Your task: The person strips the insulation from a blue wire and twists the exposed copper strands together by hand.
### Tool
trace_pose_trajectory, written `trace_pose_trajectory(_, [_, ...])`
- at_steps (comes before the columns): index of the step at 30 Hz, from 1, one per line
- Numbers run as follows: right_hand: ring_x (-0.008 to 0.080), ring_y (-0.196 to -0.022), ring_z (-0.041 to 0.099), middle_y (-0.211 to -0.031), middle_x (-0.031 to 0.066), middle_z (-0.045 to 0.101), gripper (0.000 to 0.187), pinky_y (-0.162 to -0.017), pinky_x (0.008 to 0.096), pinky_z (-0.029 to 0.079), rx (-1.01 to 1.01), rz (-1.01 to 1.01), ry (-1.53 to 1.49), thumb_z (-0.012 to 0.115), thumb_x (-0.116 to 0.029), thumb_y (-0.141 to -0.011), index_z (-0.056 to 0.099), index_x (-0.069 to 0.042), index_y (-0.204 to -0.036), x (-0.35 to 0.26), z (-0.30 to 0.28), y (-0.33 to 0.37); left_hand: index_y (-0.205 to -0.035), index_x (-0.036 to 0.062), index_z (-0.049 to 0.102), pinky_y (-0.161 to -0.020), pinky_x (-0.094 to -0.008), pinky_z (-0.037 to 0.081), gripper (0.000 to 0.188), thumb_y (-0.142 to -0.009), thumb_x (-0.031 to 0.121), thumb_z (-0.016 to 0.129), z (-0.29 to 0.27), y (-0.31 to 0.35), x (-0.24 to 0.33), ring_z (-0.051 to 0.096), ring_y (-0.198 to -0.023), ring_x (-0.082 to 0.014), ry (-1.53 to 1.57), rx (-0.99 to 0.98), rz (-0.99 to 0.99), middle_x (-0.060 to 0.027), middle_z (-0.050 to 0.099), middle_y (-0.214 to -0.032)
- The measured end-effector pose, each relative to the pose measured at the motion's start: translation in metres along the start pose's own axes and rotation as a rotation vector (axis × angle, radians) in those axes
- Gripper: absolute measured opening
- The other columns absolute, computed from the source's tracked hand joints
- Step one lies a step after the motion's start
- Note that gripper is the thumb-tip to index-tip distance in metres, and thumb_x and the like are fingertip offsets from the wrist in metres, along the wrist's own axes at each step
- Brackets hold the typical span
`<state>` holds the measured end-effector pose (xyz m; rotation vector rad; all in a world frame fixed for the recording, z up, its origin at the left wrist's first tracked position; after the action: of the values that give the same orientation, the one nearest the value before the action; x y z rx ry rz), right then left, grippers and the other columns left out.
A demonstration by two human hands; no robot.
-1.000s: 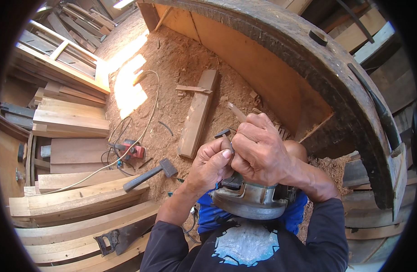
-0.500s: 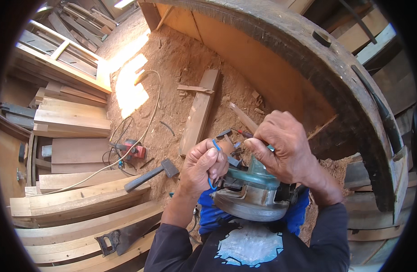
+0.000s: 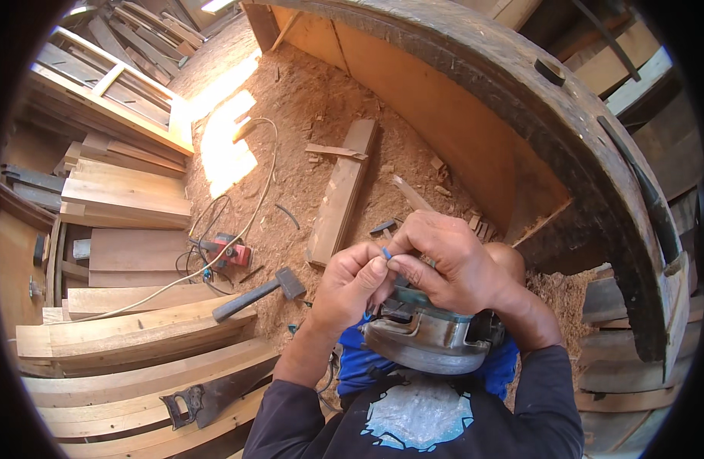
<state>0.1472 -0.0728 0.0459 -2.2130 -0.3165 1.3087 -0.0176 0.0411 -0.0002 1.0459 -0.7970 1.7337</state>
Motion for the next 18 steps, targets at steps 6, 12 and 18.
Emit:
trace_pose_trajectory(6, [0.0375, -0.077, 0.065, -0.082, 0.0196, 0.065, 0.013, -0.07, 0.0459, 0.049, 0.002, 0.173, 0.201, 0.068, -0.009, -0.093, 0.064, 0.004, -0.094, -0.007, -0.001, 0.001, -0.101, 0.0001, 0.065, -0.066, -0.027, 0.054, 0.013, -0.096, 0.009, 0.073, 0.015, -0.005, 0.021, 0.068, -0.073, -0.0137, -0.89, 0.195, 0.488, -0.0067, 0.068, -0.079])
trace_pose_trajectory(12, [0.0329, -0.072, 0.067, -0.084, 0.0201, 0.068, 0.012, -0.066, 0.0414, 0.05, -0.018, 0.347, -0.115, 0.067, -0.008, -0.094, 0.064, 0.004, -0.092, -0.005, 0.001, 0.004, -0.1, 0.0002, 0.065, -0.059, -0.0345, 0.053, 0.008, -0.093, 0.0, 0.069, 0.019, -0.005, 0.023, 0.069, -0.066, -0.0271, -1.101, 0.247, 0.61, -0.0151, 0.068, -0.079])
trace_pose_trajectory(18, [0.0328, -0.072, 0.066, -0.081, 0.0171, 0.066, 0.009, -0.065, 0.0417, 0.05, 0.103, 0.241, 0.078, 0.068, -0.004, -0.087, 0.065, 0.003, -0.091, -0.003, 0.006, 0.005, -0.1, 0.0009, 0.065, -0.058, -0.0343, 0.053, 0.008, -0.093, 0.001, 0.069, 0.018, -0.006, 0.019, 0.068, -0.062, -0.0268, -1.072, 0.232, 0.62, -0.0137, 0.068, -0.075])
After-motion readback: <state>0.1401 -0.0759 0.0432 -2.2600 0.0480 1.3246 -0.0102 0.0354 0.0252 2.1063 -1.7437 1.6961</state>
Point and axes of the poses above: each hand's wrist, its own y-axis away from the middle knuckle, its own z-axis out of the palm, x = y × z, the point moved 1 cm from there along -y, towards the middle knuckle
